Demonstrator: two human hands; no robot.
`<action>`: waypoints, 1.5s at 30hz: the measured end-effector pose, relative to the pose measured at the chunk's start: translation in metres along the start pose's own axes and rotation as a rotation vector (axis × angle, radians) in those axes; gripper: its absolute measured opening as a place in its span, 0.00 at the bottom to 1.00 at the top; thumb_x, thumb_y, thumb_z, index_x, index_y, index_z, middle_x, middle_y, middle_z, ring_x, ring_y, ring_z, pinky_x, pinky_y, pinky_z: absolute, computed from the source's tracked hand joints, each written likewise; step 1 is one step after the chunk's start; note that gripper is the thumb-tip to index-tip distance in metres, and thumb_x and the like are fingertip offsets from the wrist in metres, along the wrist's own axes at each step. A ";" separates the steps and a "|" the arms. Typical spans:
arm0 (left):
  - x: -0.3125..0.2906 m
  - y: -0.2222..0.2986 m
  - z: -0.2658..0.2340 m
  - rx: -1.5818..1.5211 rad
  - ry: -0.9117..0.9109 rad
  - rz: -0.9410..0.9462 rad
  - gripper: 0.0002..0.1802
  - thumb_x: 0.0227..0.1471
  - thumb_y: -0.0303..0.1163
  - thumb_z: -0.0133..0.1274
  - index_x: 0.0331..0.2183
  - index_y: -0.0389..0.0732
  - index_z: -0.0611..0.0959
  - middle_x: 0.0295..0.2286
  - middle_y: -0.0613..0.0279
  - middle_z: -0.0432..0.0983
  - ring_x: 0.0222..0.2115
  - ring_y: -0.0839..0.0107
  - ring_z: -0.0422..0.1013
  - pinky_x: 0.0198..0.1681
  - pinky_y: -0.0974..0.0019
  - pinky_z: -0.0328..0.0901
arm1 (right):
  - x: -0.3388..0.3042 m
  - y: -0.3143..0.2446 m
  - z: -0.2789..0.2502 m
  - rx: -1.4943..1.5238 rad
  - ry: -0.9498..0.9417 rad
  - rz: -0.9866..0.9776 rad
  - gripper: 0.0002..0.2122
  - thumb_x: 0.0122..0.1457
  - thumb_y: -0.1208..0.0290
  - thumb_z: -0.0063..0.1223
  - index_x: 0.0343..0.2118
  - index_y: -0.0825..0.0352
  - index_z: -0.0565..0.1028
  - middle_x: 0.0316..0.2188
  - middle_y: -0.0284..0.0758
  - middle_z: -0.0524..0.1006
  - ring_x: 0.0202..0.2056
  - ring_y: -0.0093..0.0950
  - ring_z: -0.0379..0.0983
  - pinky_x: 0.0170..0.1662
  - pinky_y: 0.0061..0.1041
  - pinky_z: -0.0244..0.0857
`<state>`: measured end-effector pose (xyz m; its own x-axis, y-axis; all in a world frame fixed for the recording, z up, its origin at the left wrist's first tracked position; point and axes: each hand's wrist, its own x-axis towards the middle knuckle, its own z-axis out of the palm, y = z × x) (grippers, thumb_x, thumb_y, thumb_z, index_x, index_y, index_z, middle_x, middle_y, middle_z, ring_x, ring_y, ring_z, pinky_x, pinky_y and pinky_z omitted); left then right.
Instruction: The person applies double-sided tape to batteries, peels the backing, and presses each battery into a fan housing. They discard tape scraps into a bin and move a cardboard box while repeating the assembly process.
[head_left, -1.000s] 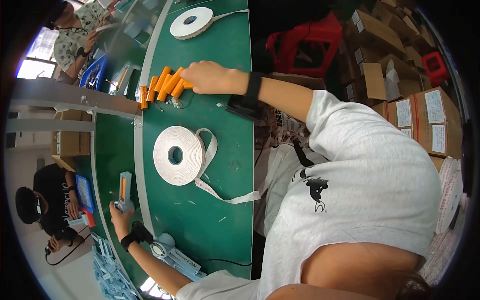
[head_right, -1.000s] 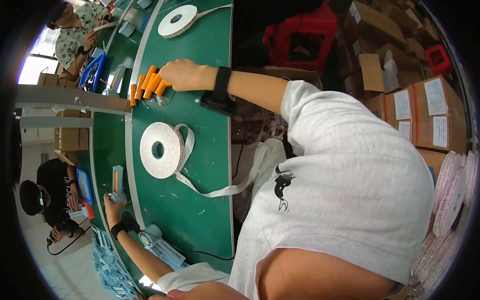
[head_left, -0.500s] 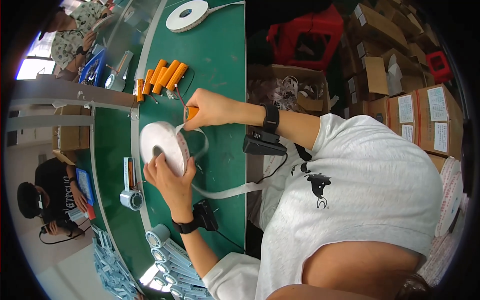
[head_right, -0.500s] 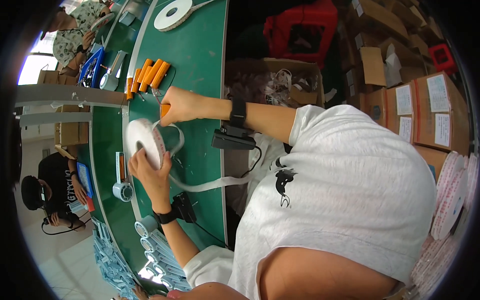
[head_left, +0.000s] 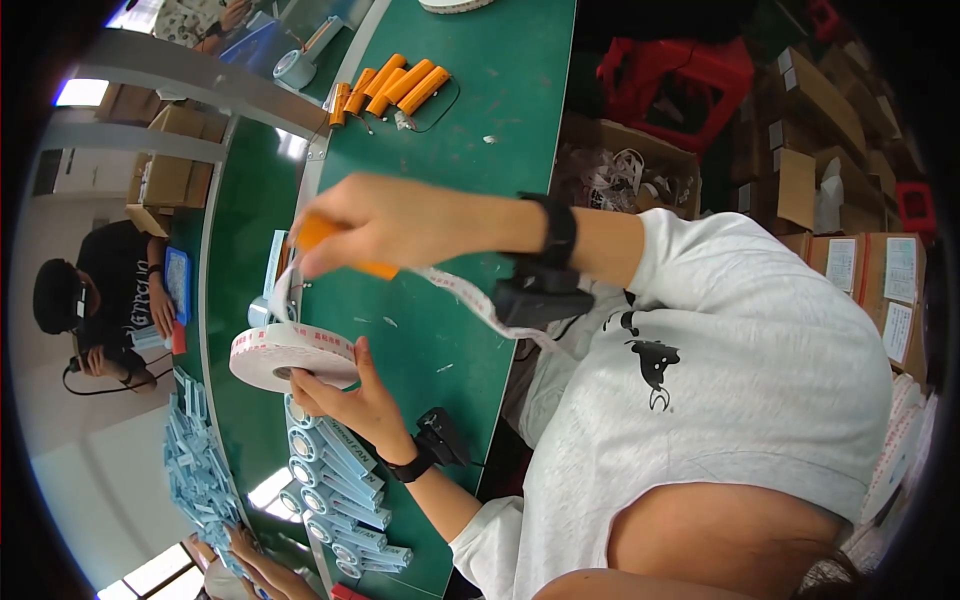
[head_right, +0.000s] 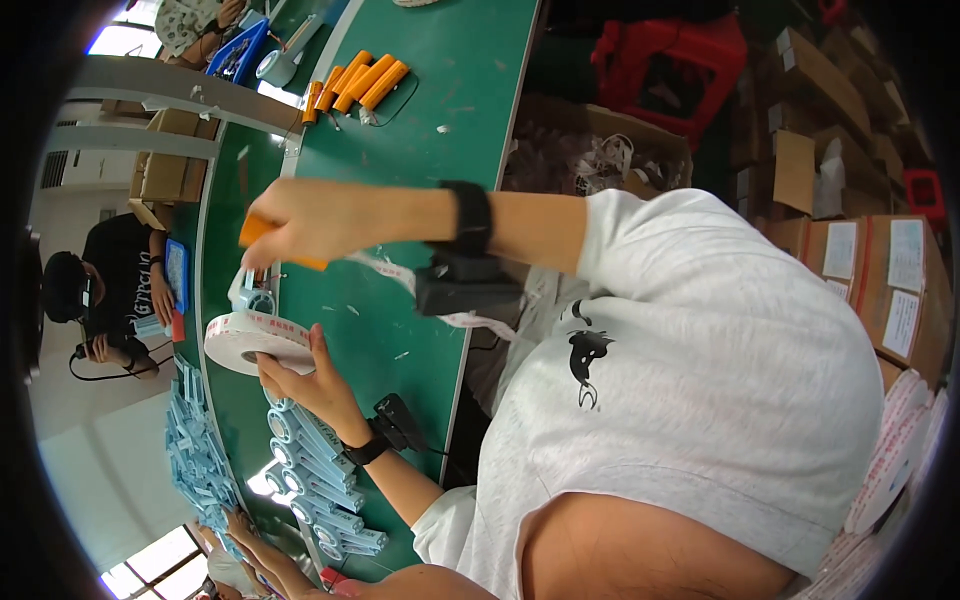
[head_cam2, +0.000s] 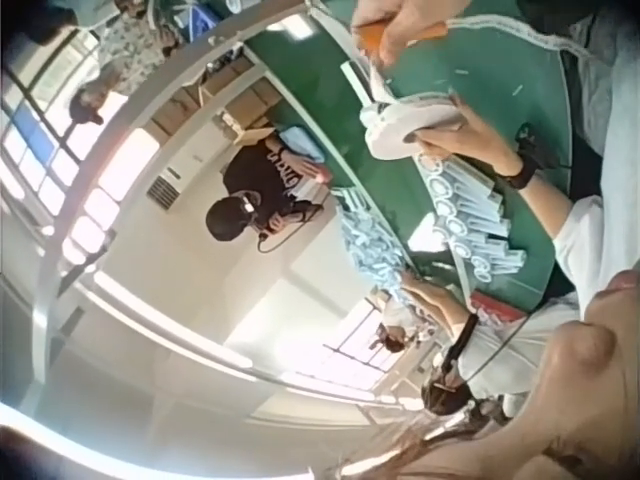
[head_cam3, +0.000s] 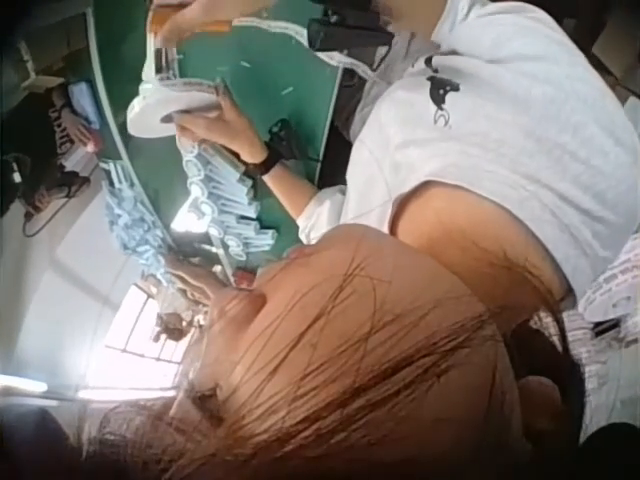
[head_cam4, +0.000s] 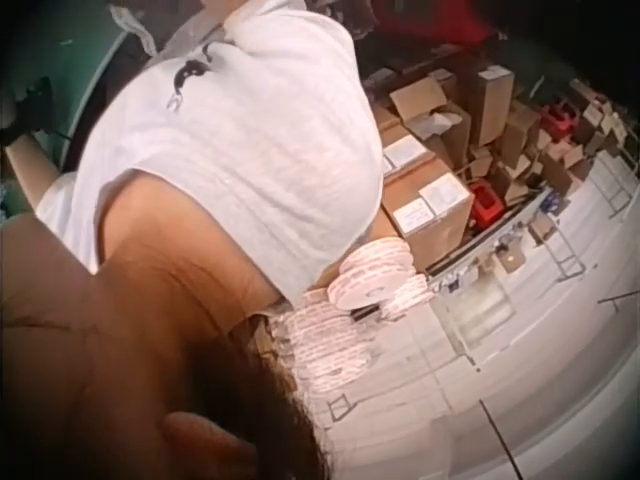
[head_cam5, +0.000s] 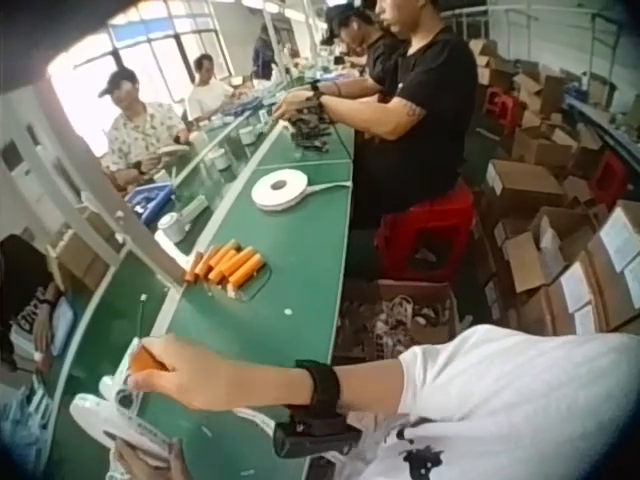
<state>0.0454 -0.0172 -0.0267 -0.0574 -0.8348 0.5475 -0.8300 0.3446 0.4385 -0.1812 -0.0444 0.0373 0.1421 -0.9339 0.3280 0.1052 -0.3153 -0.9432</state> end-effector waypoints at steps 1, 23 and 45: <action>-0.001 0.000 -0.001 0.034 -0.001 0.012 0.43 0.39 0.39 0.61 0.49 0.26 0.58 0.47 0.39 0.52 0.48 0.48 0.50 0.47 0.53 0.55 | 0.006 -0.004 0.004 -0.116 -0.027 -0.044 0.09 0.50 0.68 0.51 0.25 0.71 0.71 0.18 0.35 0.72 0.19 0.23 0.67 0.23 0.21 0.59; 0.002 -0.015 -0.037 0.293 0.387 -0.144 0.45 0.28 0.39 0.67 0.45 0.26 0.64 0.38 0.40 0.61 0.42 0.49 0.57 0.40 0.52 0.57 | -0.013 -0.019 -0.014 -0.425 -0.197 -0.075 0.11 0.50 0.71 0.49 0.35 0.71 0.69 0.24 0.37 0.73 0.25 0.26 0.70 0.29 0.22 0.62; -0.005 0.031 -0.011 0.300 0.032 0.027 0.33 0.24 0.30 0.63 0.37 0.30 0.69 0.34 0.46 0.67 0.39 0.53 0.60 0.42 0.56 0.50 | 0.046 0.044 0.095 0.933 0.359 0.272 0.08 0.52 0.72 0.49 0.29 0.73 0.72 0.29 0.43 0.75 0.32 0.29 0.73 0.33 0.25 0.69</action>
<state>0.0257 0.0029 -0.0080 -0.0677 -0.8115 0.5804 -0.9555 0.2202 0.1964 -0.0766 -0.0854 0.0163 -0.0102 -0.9975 -0.0694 0.8558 0.0273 -0.5167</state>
